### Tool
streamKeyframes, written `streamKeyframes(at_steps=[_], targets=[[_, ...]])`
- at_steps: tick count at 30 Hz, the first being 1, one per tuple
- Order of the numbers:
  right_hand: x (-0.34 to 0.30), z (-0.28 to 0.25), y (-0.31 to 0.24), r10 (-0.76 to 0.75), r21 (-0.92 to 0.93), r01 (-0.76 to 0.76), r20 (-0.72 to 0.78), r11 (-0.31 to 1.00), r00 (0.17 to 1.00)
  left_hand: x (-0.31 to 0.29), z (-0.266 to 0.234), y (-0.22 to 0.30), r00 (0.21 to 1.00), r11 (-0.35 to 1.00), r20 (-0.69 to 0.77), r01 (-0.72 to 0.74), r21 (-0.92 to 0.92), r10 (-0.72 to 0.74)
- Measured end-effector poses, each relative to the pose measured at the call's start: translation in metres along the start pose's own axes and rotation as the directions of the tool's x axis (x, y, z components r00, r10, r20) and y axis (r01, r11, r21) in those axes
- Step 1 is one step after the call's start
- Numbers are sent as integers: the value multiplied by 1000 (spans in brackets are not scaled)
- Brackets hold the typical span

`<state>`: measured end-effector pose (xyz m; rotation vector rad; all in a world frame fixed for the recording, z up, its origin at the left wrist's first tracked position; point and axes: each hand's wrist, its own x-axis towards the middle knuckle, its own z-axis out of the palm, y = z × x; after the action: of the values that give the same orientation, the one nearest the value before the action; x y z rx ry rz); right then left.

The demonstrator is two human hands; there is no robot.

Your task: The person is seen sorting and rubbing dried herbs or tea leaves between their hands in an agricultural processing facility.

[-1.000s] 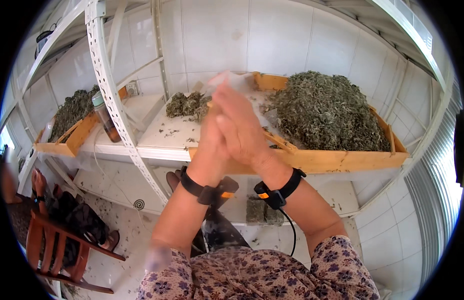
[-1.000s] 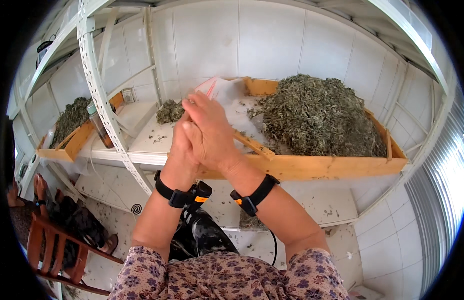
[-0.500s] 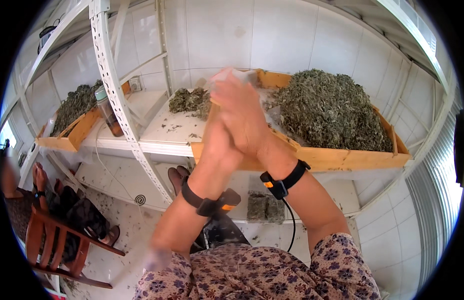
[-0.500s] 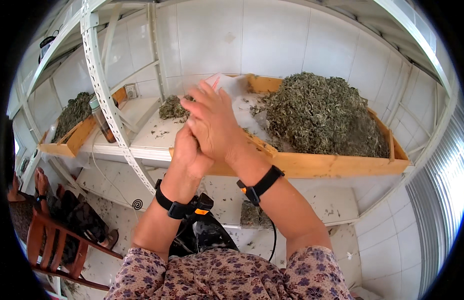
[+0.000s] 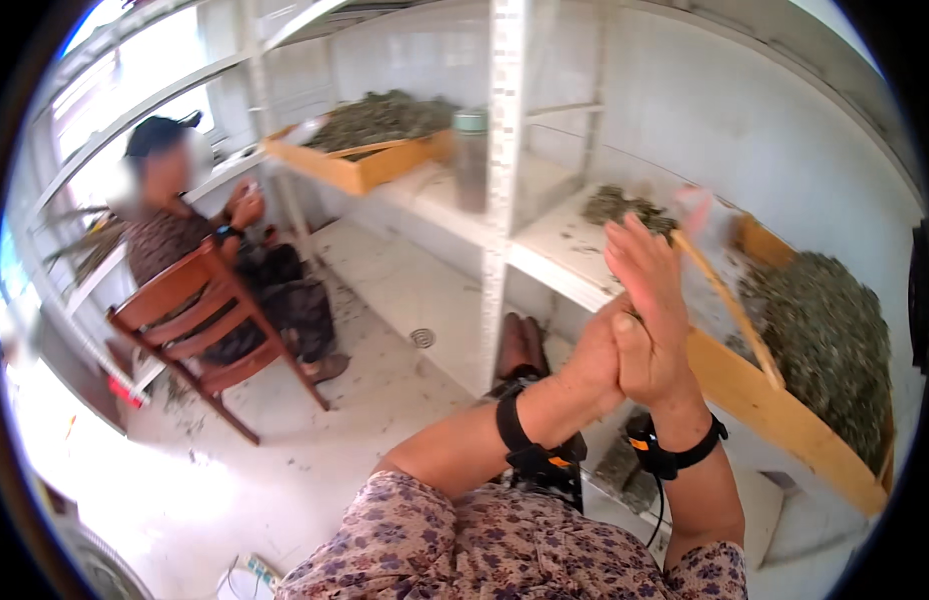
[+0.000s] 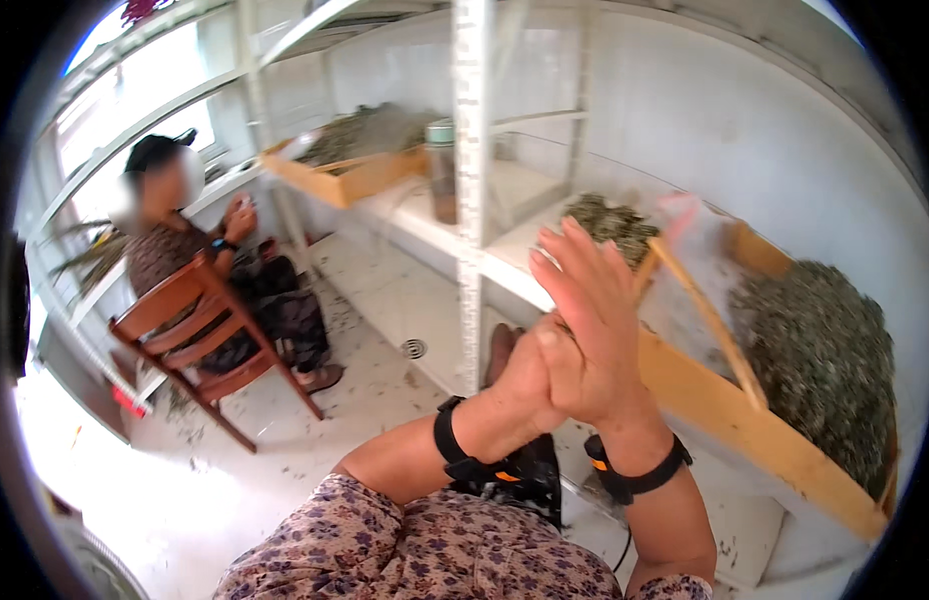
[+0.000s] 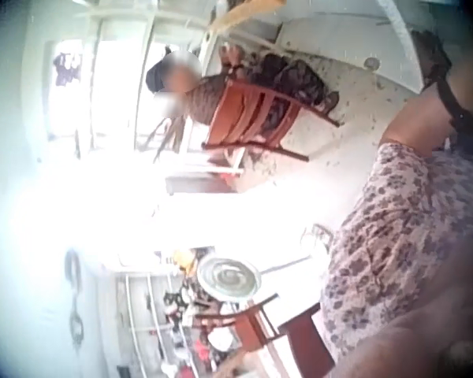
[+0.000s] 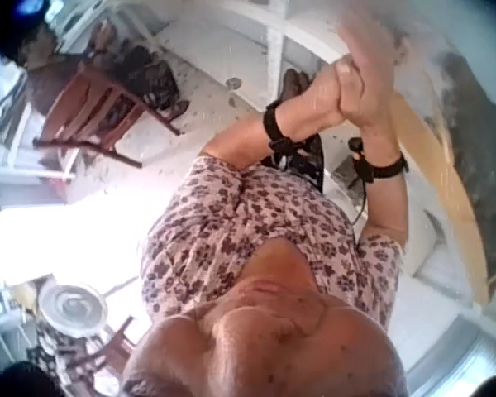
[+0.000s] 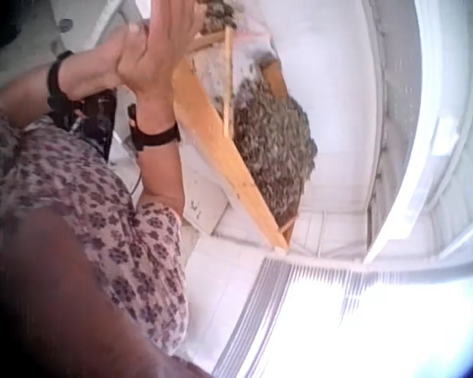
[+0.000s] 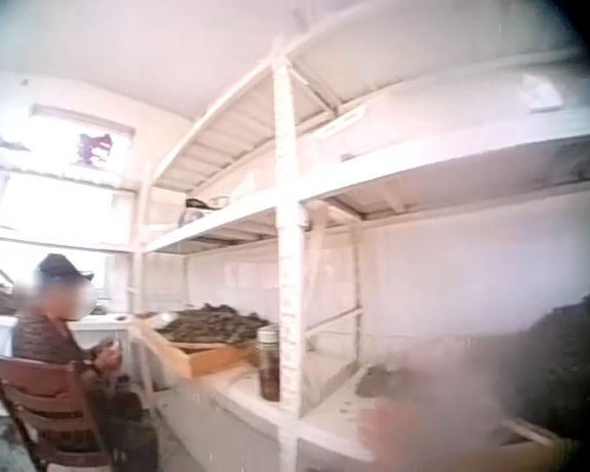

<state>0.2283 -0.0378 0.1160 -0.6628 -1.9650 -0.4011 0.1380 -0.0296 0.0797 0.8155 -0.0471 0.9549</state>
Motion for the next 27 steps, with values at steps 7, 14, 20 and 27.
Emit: streamKeyframes(at_steps=[7, 14, 20, 27], targets=[[-25, 53, -17, 13, 130, -18, 37, 991, 999, -35, -21, 22, 891, 995, -453, -8, -97, -37], [-22, 67, -41, -19, 91, 8, 115, 996, 993, -9, -1, -12, 602, 578, -124, -796, -183, 789], [-15, 74, -24, -11, 155, -8, 123, 988, 992, -55, -65, -6, 900, 860, 1, -416, 295, 435], [-39, 85, -28, 1, 143, -14, 93, 990, 996, -71, -70, 6, 964, 988, -255, -37, 152, 76]])
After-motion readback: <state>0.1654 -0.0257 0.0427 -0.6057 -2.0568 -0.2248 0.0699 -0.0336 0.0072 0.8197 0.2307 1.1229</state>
